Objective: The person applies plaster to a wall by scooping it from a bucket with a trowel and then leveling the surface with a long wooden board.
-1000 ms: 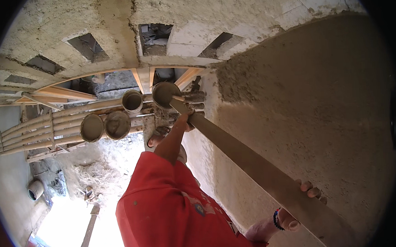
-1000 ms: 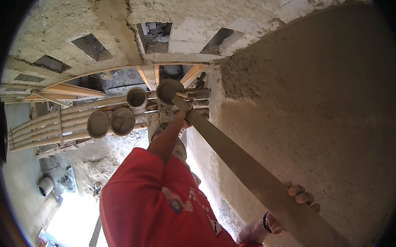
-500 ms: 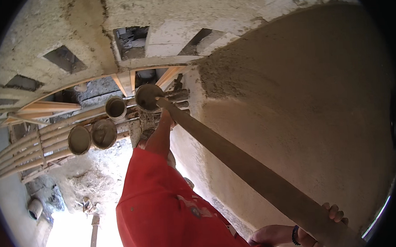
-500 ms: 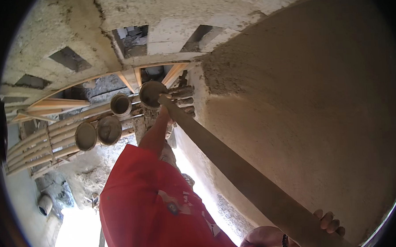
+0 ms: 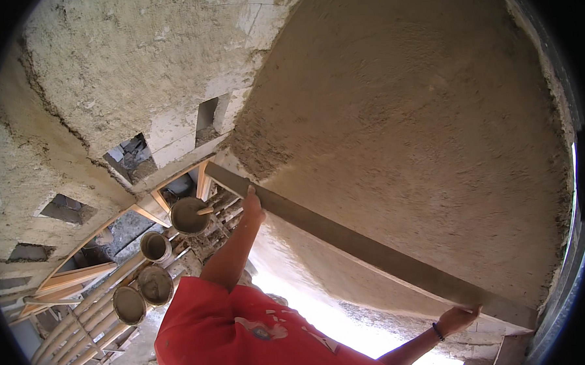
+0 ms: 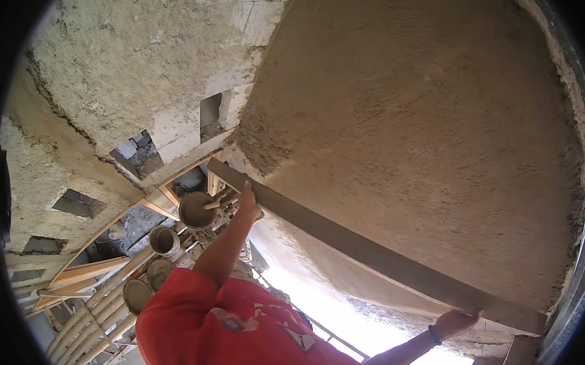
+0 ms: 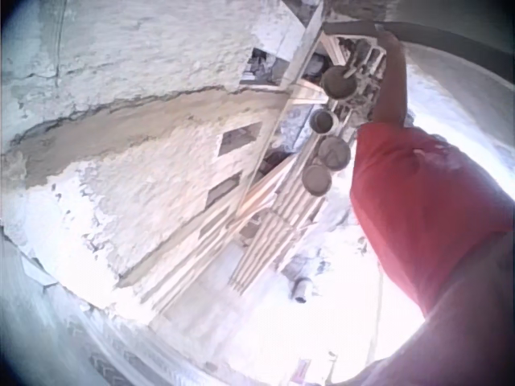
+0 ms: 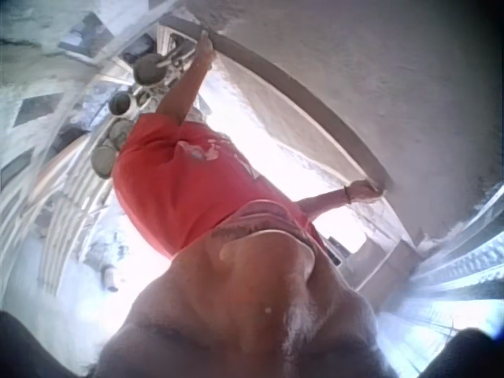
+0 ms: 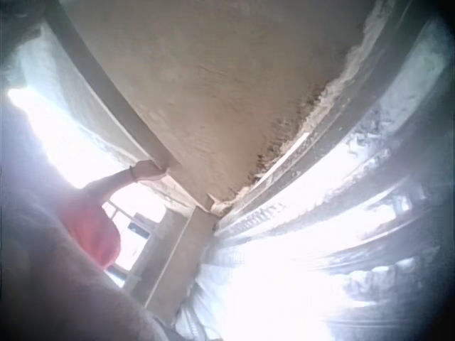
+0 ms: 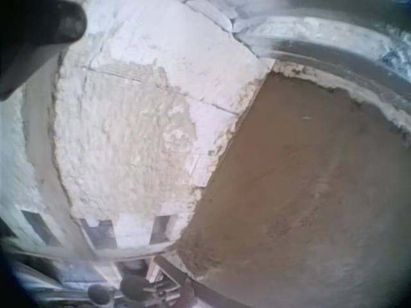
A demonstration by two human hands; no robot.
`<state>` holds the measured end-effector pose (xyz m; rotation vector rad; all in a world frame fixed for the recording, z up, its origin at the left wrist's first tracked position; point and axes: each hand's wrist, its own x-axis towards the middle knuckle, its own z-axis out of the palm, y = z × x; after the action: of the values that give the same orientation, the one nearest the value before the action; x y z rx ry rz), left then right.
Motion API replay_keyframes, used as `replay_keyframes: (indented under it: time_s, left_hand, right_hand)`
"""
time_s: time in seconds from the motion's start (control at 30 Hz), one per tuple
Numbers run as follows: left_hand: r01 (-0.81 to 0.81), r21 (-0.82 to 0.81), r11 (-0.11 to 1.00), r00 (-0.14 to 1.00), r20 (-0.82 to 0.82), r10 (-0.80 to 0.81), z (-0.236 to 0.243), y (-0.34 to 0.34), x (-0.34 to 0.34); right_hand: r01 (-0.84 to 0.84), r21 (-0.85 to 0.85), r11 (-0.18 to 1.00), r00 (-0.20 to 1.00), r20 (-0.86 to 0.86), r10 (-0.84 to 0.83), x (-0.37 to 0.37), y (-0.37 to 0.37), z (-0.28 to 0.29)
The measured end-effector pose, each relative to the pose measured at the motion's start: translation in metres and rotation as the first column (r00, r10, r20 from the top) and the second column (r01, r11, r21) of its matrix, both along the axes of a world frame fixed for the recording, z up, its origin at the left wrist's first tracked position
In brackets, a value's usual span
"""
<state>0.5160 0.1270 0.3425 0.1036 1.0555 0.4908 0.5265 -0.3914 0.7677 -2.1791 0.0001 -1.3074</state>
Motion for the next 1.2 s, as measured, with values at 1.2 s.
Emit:
replay_keyframes:
  time_s: [1.2]
  left_hand:
    - [-0.203,0.857,0.474,0.958,0.273,-0.084,0.359,-0.054,0.219]
  right_hand:
    - [0.241,0.130,0.962,0.970,-0.074,-0.233,0.144,-0.155,-0.155]
